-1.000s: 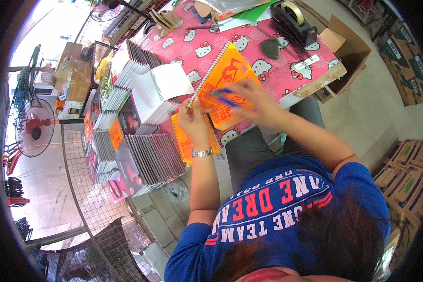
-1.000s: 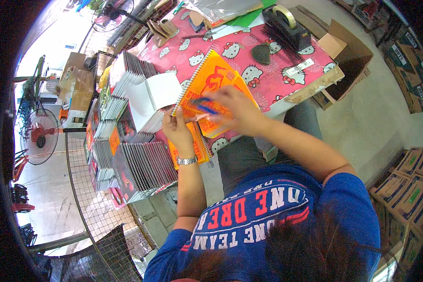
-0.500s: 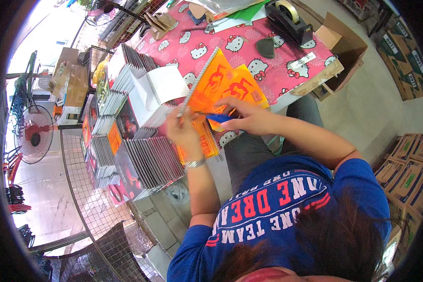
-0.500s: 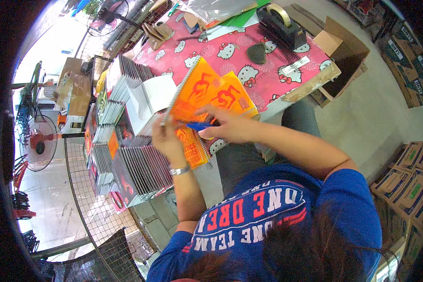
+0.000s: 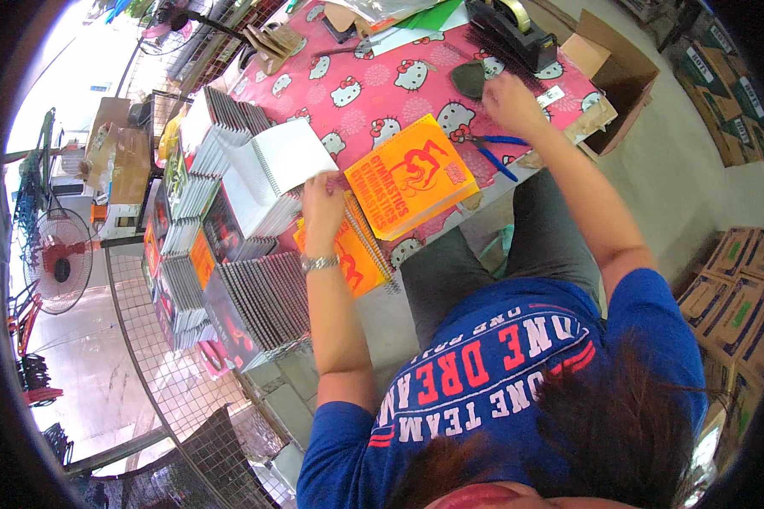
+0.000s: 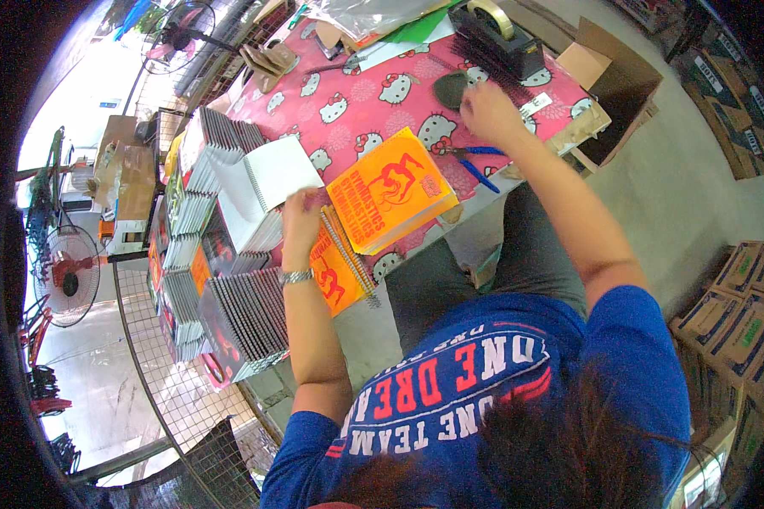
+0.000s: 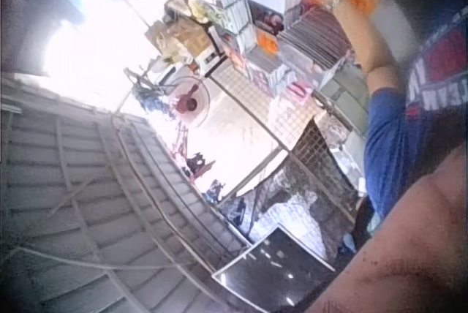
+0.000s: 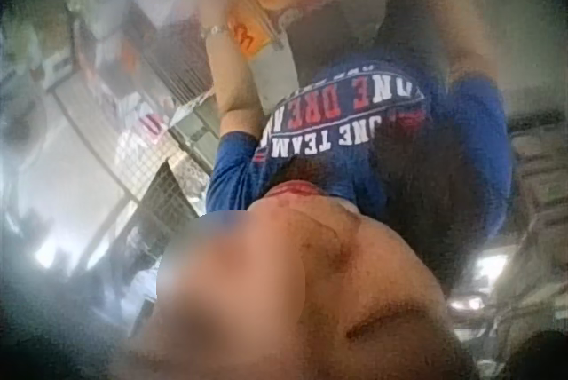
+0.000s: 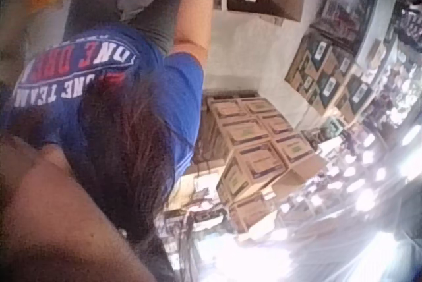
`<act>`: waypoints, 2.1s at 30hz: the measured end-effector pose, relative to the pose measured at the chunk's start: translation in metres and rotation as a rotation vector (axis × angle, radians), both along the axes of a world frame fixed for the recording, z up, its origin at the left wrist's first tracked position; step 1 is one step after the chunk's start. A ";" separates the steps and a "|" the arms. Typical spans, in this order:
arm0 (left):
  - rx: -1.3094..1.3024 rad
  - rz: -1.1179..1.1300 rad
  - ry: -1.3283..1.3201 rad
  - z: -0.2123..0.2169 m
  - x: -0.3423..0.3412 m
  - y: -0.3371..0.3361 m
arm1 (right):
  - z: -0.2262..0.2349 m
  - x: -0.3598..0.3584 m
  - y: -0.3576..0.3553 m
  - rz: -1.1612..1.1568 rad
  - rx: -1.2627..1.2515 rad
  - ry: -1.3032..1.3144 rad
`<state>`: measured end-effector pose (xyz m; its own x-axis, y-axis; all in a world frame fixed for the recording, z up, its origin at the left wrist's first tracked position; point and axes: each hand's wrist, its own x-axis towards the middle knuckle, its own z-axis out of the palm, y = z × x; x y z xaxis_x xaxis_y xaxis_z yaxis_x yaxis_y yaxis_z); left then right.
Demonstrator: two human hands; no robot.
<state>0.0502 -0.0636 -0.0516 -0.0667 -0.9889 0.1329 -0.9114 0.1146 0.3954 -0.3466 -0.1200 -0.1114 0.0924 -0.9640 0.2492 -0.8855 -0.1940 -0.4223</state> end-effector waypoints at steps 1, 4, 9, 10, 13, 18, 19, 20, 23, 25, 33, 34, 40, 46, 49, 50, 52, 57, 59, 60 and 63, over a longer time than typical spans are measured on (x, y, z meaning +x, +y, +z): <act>-0.081 -0.017 0.031 0.003 -0.030 -0.013 | -0.014 -0.016 -0.023 -0.086 -0.080 -0.088; -0.186 -0.276 0.117 -0.010 -0.082 -0.049 | -0.037 -0.029 -0.063 -0.170 -0.120 -0.083; 0.277 -0.211 0.048 -0.027 -0.115 -0.068 | -0.024 -0.013 -0.070 -0.204 0.001 0.120; 0.278 -0.215 0.045 -0.031 -0.113 -0.067 | -0.018 -0.014 -0.070 -0.208 0.001 0.117; 0.093 -0.189 0.168 -0.032 -0.107 -0.058 | -0.002 -0.016 -0.070 -0.242 0.023 0.002; -0.257 -0.198 0.310 0.031 -0.098 -0.025 | 0.035 -0.006 -0.032 0.047 -0.101 -0.576; -0.253 -0.211 0.311 0.051 -0.104 -0.014 | 0.046 -0.010 -0.013 0.033 -0.103 -0.576; -0.234 -0.270 0.280 0.074 -0.111 0.000 | 0.058 -0.013 0.010 0.126 0.050 -0.733; -0.247 -0.382 0.154 0.084 -0.108 0.035 | 0.077 0.012 0.058 0.240 0.297 -0.879; -0.323 -0.475 0.035 0.069 -0.105 0.046 | 0.080 0.027 0.079 0.244 0.392 -0.869; -0.381 -0.469 0.095 0.072 -0.123 0.033 | 0.093 0.031 0.099 0.452 -0.181 -0.630; -0.427 -0.489 0.085 0.072 -0.126 0.030 | 0.097 0.032 0.098 0.449 -0.183 -0.628; -0.426 -0.469 0.131 0.069 -0.129 0.019 | 0.095 0.041 0.089 0.362 -0.274 -0.517; -0.398 -0.477 0.135 0.073 -0.129 0.025 | 0.105 0.042 0.091 0.487 -0.120 -0.648; -0.406 -0.464 0.120 0.072 -0.129 0.027 | 0.120 0.040 0.091 0.577 -0.018 -0.607; -0.407 -0.465 0.121 0.071 -0.129 0.028 | 0.130 0.041 0.092 0.509 0.254 -0.679; -0.430 -0.469 0.107 0.071 -0.130 0.029 | 0.135 0.043 0.096 0.432 0.522 -0.740; -0.424 -0.505 0.018 0.070 -0.151 0.033 | 0.115 0.048 0.104 0.404 -0.146 -0.611; -0.424 -0.520 -0.063 0.071 -0.149 0.035 | 0.134 0.052 0.110 0.351 0.001 -0.533; -0.404 -0.533 -0.075 0.072 -0.147 0.035 | 0.140 0.053 0.111 0.293 0.144 -0.452; -0.374 -0.553 -0.074 0.075 -0.146 0.039 | 0.127 0.056 0.105 0.432 -0.205 -0.344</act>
